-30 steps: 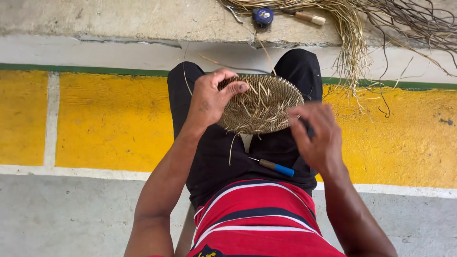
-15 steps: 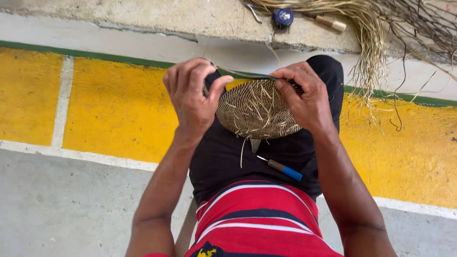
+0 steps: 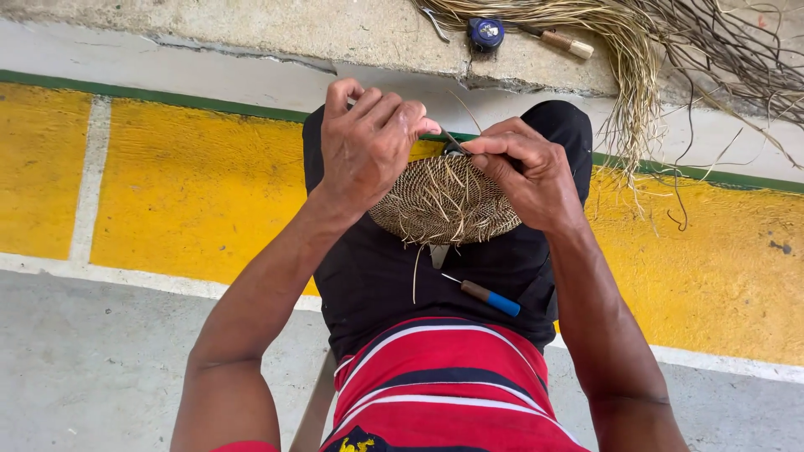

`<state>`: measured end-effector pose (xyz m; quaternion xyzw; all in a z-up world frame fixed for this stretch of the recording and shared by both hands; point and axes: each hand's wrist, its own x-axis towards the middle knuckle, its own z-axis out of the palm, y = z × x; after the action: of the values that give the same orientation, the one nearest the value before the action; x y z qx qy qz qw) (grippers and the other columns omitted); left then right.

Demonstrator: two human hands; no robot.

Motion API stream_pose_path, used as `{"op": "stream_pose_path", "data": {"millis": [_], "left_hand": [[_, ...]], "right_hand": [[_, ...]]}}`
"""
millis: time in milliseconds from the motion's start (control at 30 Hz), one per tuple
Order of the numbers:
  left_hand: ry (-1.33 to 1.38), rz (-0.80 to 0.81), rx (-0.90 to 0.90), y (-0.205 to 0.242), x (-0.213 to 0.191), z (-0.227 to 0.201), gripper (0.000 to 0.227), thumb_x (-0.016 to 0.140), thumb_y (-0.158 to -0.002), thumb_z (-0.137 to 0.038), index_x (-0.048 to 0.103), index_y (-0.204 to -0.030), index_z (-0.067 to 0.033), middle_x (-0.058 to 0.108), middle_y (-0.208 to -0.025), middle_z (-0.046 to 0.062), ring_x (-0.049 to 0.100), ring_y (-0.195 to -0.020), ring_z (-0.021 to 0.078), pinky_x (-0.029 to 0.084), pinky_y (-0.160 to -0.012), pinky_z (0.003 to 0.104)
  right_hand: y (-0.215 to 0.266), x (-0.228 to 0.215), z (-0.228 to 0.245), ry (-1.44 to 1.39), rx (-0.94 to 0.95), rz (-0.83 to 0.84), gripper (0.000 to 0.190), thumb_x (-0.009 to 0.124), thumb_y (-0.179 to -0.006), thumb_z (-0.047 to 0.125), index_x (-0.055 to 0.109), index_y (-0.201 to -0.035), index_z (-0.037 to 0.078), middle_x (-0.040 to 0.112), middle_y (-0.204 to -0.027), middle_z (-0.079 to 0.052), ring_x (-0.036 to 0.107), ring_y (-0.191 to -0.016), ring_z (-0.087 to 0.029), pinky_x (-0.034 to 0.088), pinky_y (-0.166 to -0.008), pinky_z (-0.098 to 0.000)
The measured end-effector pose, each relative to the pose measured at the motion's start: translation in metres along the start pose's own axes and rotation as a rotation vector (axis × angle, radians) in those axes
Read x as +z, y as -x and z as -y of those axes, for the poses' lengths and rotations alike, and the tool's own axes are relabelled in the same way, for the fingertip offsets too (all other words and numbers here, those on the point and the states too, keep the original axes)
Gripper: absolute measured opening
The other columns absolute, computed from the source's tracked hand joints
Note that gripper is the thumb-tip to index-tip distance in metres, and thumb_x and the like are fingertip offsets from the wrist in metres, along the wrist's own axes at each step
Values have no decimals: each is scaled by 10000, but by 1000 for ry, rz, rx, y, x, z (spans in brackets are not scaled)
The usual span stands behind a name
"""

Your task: Weaving a circular basket or mat using natural fiber strips.

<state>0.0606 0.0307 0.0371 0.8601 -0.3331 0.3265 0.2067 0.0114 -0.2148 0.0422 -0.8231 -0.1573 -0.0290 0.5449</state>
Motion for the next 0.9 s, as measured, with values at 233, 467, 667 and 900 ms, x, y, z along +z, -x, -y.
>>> {"op": "stream_pose_path", "data": {"millis": [233,467,667,900], "left_hand": [[-13,-75,97,2,-7,-1,441,846,-913,-523,696,-900,-109,635,-773,-34,557,-801,152,354,-996,407],[-10,38,-33,6,5,-1,422,833,-952,-516,714,-877,-118,648,-792,-32,567,-847,165,318,-1051,450],[74,249,36,-15,-20,-21,240,724,-1041,-349,773,-1125,-129,730,-959,-36,619,-1023,146,226,-1186,478],[216,347,-72,-14,-6,-17,171,695,-1041,-289,747,-1150,-168,764,-1023,-25,617,-951,139,244,-1137,451]], "right_hand": [[4,2,-7,-110,19,-9,189,729,-989,6,774,-1140,111,690,-1031,-10,634,-925,-82,533,-770,-250],[5,5,-8,-81,32,-13,190,743,-980,37,776,-1148,120,698,-1032,1,632,-925,-82,538,-750,-250],[3,-2,15,74,67,-1,331,781,-940,114,715,-1265,131,644,-1203,-46,642,-1020,-120,595,-860,-269],[23,-32,-4,257,-28,-95,533,790,-945,92,577,-1434,74,617,-1290,-122,633,-1129,-170,547,-1015,-330]]}}
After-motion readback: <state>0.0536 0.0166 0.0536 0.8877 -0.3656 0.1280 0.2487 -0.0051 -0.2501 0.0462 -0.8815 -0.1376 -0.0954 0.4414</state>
